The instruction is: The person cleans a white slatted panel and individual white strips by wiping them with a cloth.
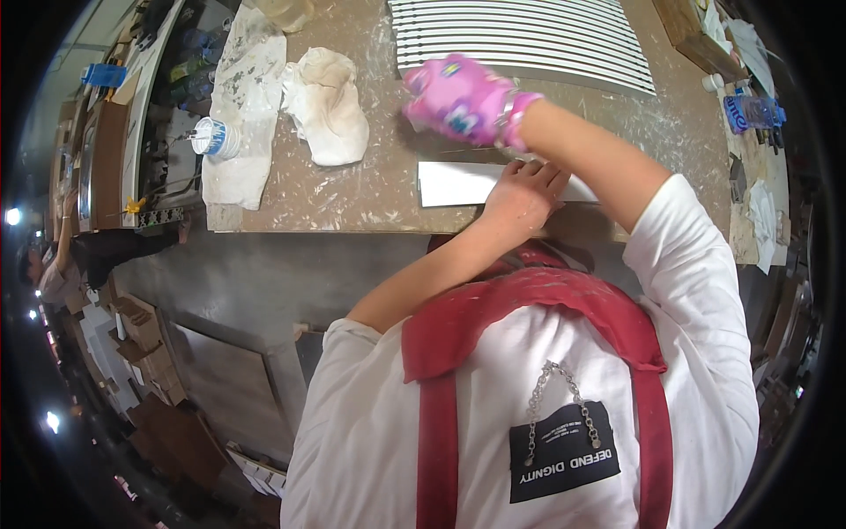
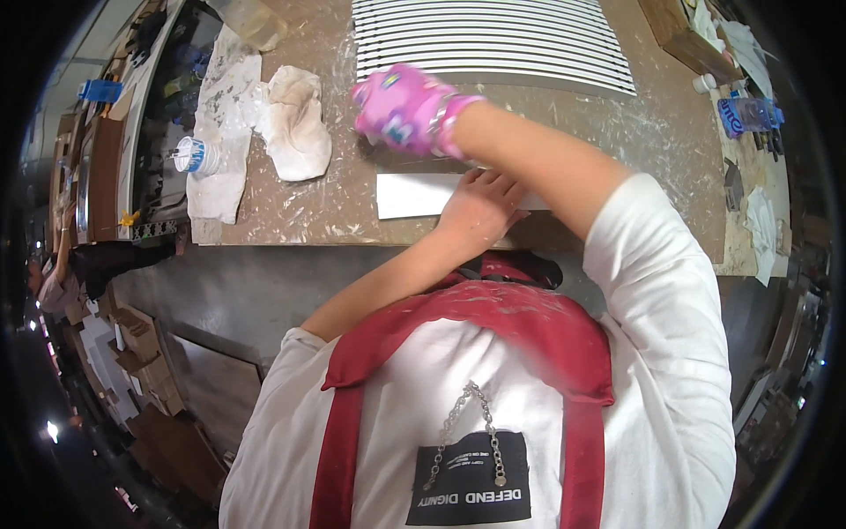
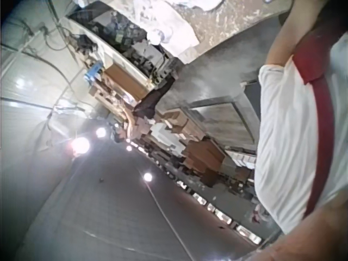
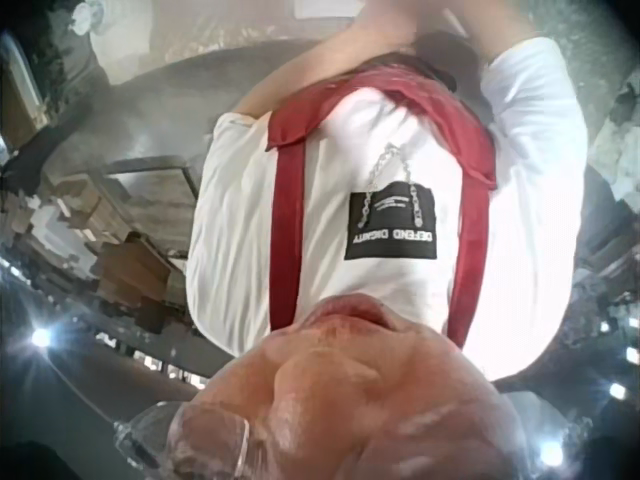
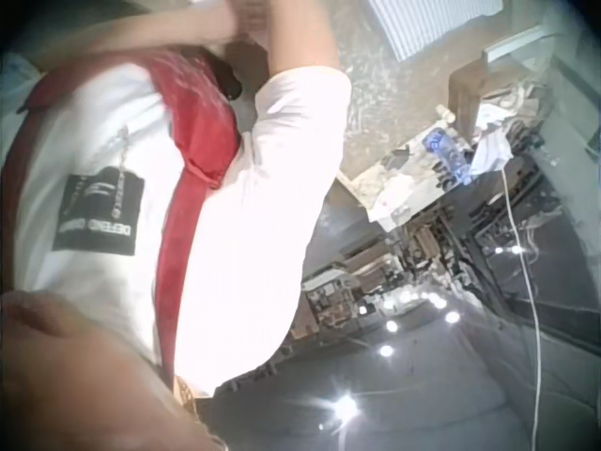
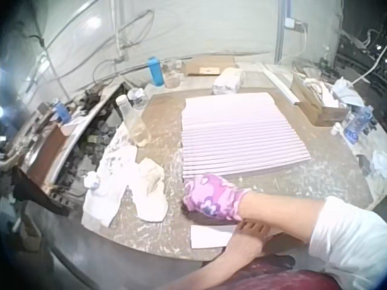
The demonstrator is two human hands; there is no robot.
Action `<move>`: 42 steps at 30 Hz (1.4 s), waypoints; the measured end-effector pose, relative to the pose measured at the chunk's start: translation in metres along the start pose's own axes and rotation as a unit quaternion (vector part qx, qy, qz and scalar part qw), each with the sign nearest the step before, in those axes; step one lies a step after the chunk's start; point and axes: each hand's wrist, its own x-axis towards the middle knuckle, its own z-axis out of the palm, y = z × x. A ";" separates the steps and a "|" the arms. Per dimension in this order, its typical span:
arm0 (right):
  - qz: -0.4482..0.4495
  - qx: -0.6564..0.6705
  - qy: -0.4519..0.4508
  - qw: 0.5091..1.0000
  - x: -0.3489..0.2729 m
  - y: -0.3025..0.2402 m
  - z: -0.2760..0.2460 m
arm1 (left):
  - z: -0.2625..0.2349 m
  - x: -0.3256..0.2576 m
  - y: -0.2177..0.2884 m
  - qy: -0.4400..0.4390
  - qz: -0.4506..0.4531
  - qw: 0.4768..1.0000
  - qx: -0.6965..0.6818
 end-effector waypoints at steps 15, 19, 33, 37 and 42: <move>0.092 0.233 0.459 0.853 -0.160 0.126 0.090 | -0.158 -0.043 -0.196 0.231 -0.273 0.929 0.092; 0.102 0.213 0.482 0.844 -0.160 0.126 0.091 | -0.119 -0.052 -0.104 0.196 -0.151 0.969 -0.020; 0.127 0.111 0.465 0.869 -0.162 0.121 0.084 | -0.085 -0.067 -0.071 0.124 -0.097 0.985 0.069; 0.110 0.063 0.461 0.879 -0.162 0.118 0.082 | -0.079 -0.075 -0.075 0.105 -0.195 0.972 0.077; 0.122 0.082 0.468 0.871 -0.168 0.118 0.083 | -0.146 -0.069 -0.129 0.175 -0.304 0.934 0.070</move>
